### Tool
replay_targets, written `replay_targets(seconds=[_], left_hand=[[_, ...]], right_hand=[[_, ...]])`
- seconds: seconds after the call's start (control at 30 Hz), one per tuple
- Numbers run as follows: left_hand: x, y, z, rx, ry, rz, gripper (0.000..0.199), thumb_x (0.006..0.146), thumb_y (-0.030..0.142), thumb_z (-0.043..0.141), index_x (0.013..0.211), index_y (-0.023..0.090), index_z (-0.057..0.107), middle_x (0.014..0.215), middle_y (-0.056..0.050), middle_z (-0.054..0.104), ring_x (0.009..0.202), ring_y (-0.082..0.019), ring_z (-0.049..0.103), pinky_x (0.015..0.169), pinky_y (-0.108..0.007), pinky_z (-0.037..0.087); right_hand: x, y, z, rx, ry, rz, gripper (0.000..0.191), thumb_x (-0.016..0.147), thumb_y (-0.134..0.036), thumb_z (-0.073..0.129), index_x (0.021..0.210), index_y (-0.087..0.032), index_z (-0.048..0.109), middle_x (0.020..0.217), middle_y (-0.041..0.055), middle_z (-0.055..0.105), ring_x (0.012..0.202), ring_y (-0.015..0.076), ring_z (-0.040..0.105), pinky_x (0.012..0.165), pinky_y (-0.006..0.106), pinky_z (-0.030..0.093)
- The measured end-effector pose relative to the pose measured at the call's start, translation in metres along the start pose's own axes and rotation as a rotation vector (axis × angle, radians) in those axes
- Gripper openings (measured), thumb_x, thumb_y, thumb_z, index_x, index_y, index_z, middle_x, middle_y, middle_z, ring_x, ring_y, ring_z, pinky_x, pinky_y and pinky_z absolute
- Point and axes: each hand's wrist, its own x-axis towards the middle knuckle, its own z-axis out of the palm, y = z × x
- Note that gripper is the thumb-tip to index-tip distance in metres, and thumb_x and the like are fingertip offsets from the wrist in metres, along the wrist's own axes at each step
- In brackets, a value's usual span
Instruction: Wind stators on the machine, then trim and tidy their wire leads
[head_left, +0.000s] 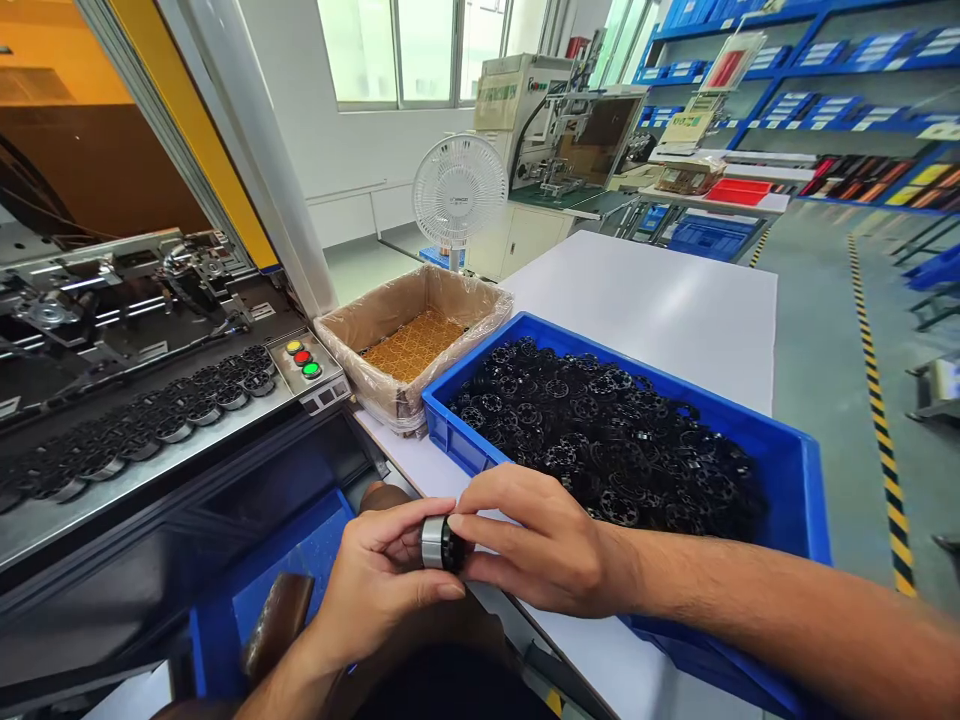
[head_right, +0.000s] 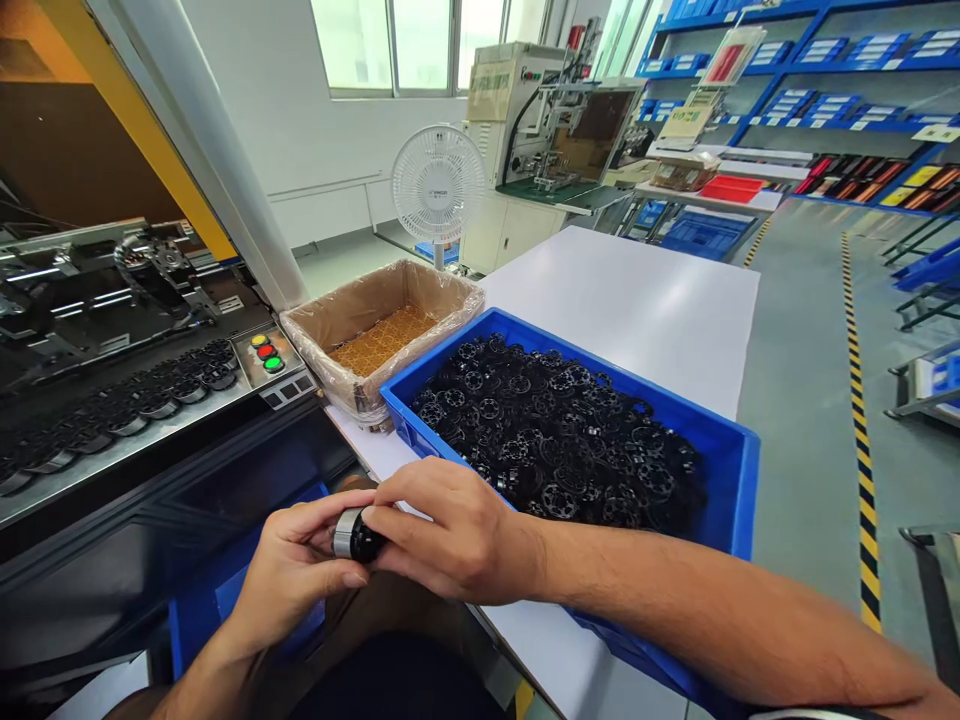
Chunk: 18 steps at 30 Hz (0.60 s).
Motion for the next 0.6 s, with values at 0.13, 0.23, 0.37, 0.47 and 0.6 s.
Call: replay_targets(seconds=[0.13,0.23,0.37,0.47,0.6], left_hand=[[-0.001,0.0,0.0,0.0,0.0,-0.015,0.048,0.058,0.011,0.091,0.101,0.028,0.081,0.077,-0.001,0.079,0.065,-0.011,0.072,0.064,-0.011,0.057],[-0.003,-0.001,-0.001,0.001,0.014,-0.014,0.046,0.058,0.014,0.092,0.101,0.027,0.081,0.077,0.0,0.079,0.064,-0.01,0.07,0.063,-0.011,0.056],[-0.007,-0.005,-0.004,0.049,0.035,-0.006,0.045,0.061,0.017,0.091,0.104,0.027,0.08,0.076,-0.001,0.078,0.063,-0.01,0.068,0.063,-0.012,0.055],[-0.008,-0.009,-0.009,0.095,0.047,0.0,0.048,0.059,0.02,0.092,0.106,0.027,0.08,0.079,-0.002,0.079,0.066,-0.011,0.07,0.064,-0.013,0.056],[-0.008,-0.015,-0.014,0.145,0.067,0.015,0.052,0.057,0.026,0.094,0.106,0.03,0.079,0.083,0.0,0.08,0.071,-0.013,0.073,0.067,-0.013,0.057]], right_hand=[[-0.002,-0.005,0.001,0.014,0.011,0.048,0.017,0.097,-0.021,0.059,0.109,-0.009,0.06,0.091,0.0116,0.068,0.085,0.0168,0.066,0.074,0.031,0.059],[-0.001,-0.005,0.002,0.02,0.007,0.054,0.018,0.097,-0.021,0.059,0.109,-0.009,0.06,0.093,0.0122,0.068,0.087,0.0172,0.066,0.075,0.031,0.059],[0.0,-0.002,0.004,0.012,0.019,-0.016,0.019,0.099,-0.024,0.056,0.104,-0.006,0.061,0.092,0.0132,0.068,0.087,0.0181,0.064,0.075,0.032,0.058],[-0.001,-0.001,0.006,-0.013,0.012,-0.037,0.022,0.101,-0.023,0.051,0.098,-0.005,0.063,0.085,0.0118,0.067,0.08,0.0173,0.062,0.072,0.032,0.056],[-0.004,-0.002,0.007,-0.029,0.006,-0.017,0.03,0.103,-0.023,0.045,0.094,-0.004,0.066,0.084,0.012,0.067,0.079,0.0176,0.061,0.071,0.032,0.055]])
